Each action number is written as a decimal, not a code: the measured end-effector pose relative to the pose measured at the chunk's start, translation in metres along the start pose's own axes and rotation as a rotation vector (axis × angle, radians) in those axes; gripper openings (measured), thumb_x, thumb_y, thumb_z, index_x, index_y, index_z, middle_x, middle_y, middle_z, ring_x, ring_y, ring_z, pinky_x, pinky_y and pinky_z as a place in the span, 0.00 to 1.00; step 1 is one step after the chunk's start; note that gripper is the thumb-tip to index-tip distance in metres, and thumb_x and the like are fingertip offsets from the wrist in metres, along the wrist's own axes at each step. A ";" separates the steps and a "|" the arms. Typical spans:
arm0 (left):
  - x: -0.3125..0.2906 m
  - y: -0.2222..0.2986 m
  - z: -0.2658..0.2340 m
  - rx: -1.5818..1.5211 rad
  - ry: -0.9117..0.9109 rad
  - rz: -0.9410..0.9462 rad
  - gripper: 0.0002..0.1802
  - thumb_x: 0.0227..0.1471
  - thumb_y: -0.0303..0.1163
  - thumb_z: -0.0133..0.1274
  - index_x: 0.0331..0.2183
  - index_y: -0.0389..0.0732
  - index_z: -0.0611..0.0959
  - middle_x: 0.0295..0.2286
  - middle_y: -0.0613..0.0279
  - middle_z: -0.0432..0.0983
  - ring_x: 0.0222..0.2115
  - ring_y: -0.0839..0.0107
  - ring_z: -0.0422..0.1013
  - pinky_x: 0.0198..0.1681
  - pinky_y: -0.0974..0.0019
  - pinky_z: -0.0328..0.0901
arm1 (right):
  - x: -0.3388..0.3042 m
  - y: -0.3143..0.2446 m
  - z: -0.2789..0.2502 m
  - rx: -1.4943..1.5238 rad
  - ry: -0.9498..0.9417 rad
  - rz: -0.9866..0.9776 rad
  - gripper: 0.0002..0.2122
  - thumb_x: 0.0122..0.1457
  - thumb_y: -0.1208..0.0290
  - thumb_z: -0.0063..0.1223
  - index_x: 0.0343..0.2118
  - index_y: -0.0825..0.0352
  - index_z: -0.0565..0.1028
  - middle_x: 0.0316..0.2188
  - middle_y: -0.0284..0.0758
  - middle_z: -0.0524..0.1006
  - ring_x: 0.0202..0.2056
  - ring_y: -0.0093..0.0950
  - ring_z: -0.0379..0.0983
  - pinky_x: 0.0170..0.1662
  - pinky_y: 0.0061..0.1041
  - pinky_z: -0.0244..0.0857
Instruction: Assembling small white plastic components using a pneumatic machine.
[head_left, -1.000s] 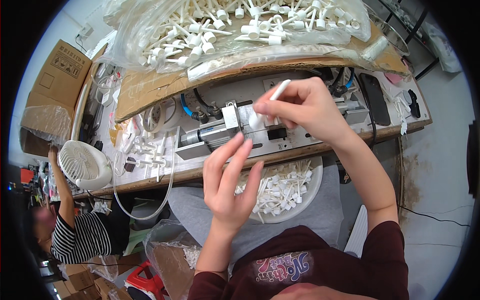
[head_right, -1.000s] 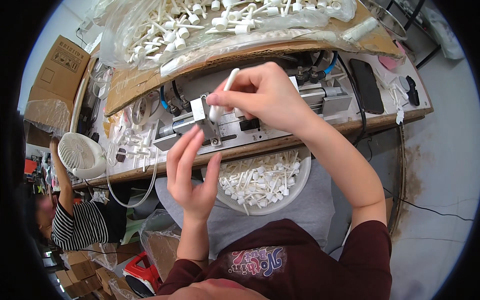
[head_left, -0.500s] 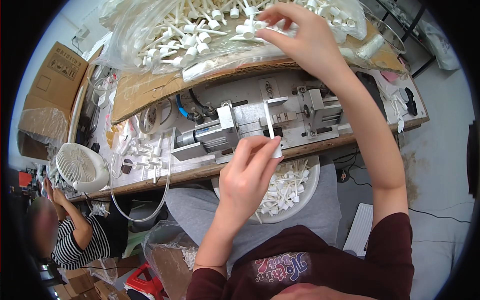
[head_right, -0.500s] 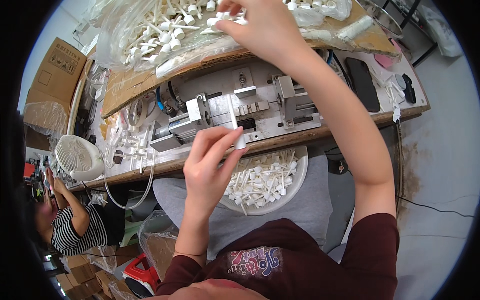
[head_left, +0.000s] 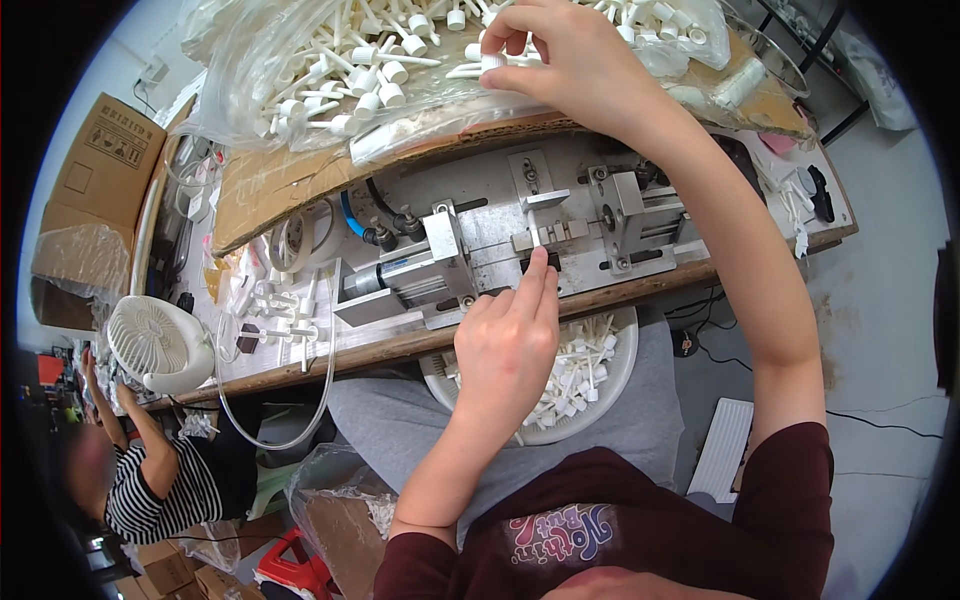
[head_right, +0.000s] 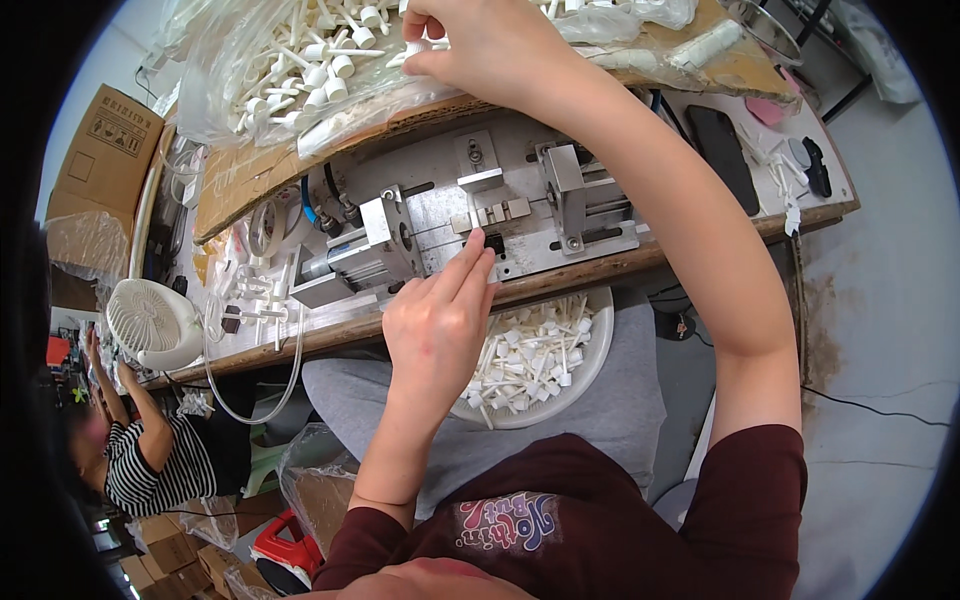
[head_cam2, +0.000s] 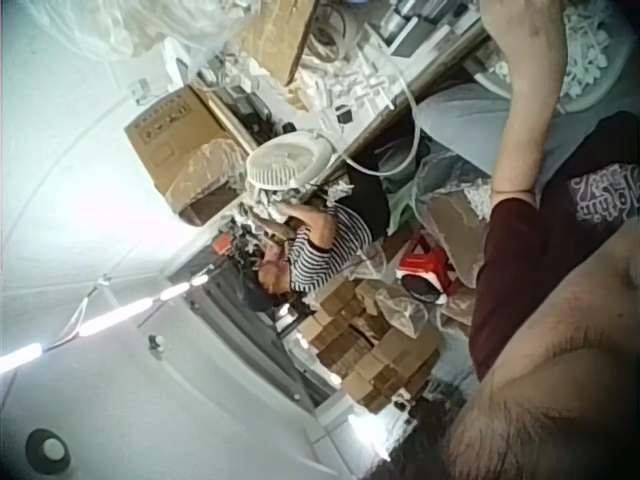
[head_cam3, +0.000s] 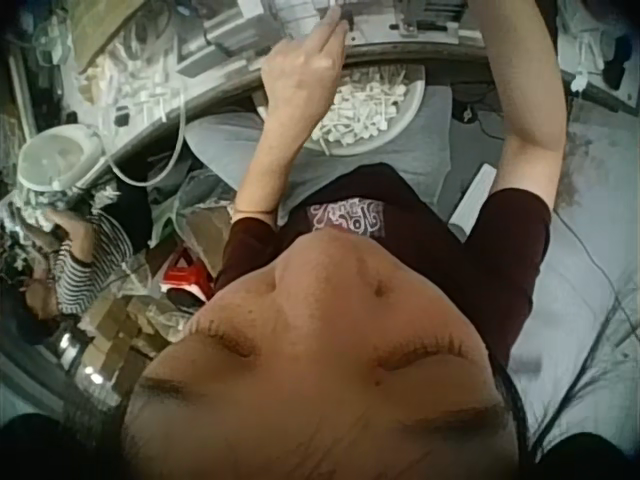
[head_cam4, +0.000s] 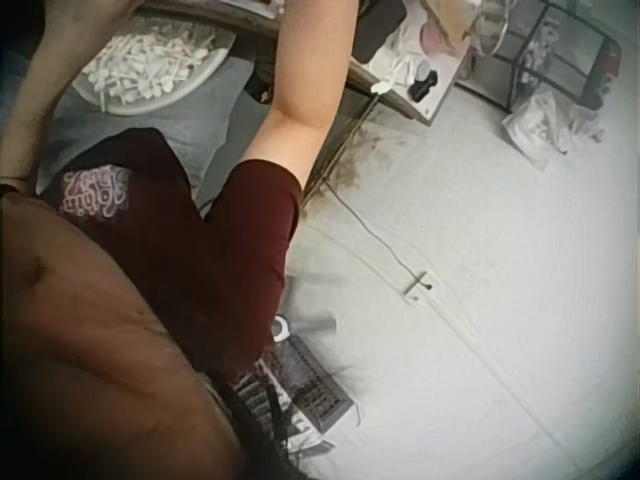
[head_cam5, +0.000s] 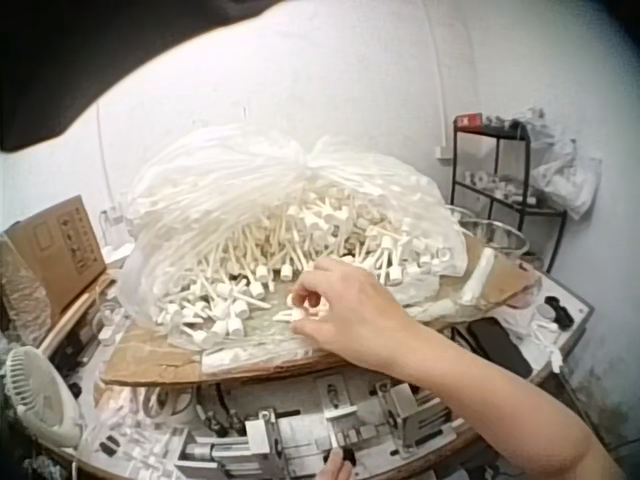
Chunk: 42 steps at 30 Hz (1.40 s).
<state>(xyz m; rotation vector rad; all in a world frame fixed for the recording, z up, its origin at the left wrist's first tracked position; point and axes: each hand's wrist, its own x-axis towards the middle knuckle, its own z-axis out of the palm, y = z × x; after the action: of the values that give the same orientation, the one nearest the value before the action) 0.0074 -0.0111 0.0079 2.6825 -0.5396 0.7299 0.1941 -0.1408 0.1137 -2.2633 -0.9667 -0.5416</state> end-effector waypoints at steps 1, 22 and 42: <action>0.002 0.001 -0.001 0.005 -0.006 -0.007 0.15 0.41 0.25 0.65 0.37 0.38 0.87 0.43 0.63 0.82 0.23 0.69 0.75 0.28 0.69 0.68 | -0.007 -0.005 -0.004 0.052 0.011 -0.013 0.11 0.50 0.71 0.62 0.35 0.71 0.78 0.34 0.43 0.76 0.37 0.41 0.74 0.43 0.36 0.68; 0.013 -0.008 -0.016 -0.197 -0.117 -0.073 0.15 0.44 0.32 0.67 0.37 0.41 0.87 0.39 0.65 0.83 0.19 0.71 0.74 0.25 0.71 0.69 | -0.160 -0.056 -0.010 0.143 0.075 0.030 0.14 0.48 0.80 0.65 0.38 0.70 0.76 0.44 0.40 0.76 0.41 0.36 0.76 0.40 0.28 0.72; 0.198 -0.109 0.013 0.108 -0.034 0.175 0.17 0.55 0.33 0.58 0.46 0.40 0.81 0.46 0.49 0.75 0.44 0.53 0.73 0.51 0.56 0.68 | -0.168 -0.064 0.034 -0.204 -0.088 -0.098 0.09 0.47 0.76 0.62 0.33 0.66 0.78 0.47 0.36 0.81 0.18 0.26 0.67 0.26 0.22 0.64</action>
<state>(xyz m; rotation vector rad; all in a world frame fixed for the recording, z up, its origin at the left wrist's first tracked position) 0.2178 0.0258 0.0821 2.7772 -0.7718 0.7821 0.0409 -0.1669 0.0165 -2.4471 -1.1146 -0.6118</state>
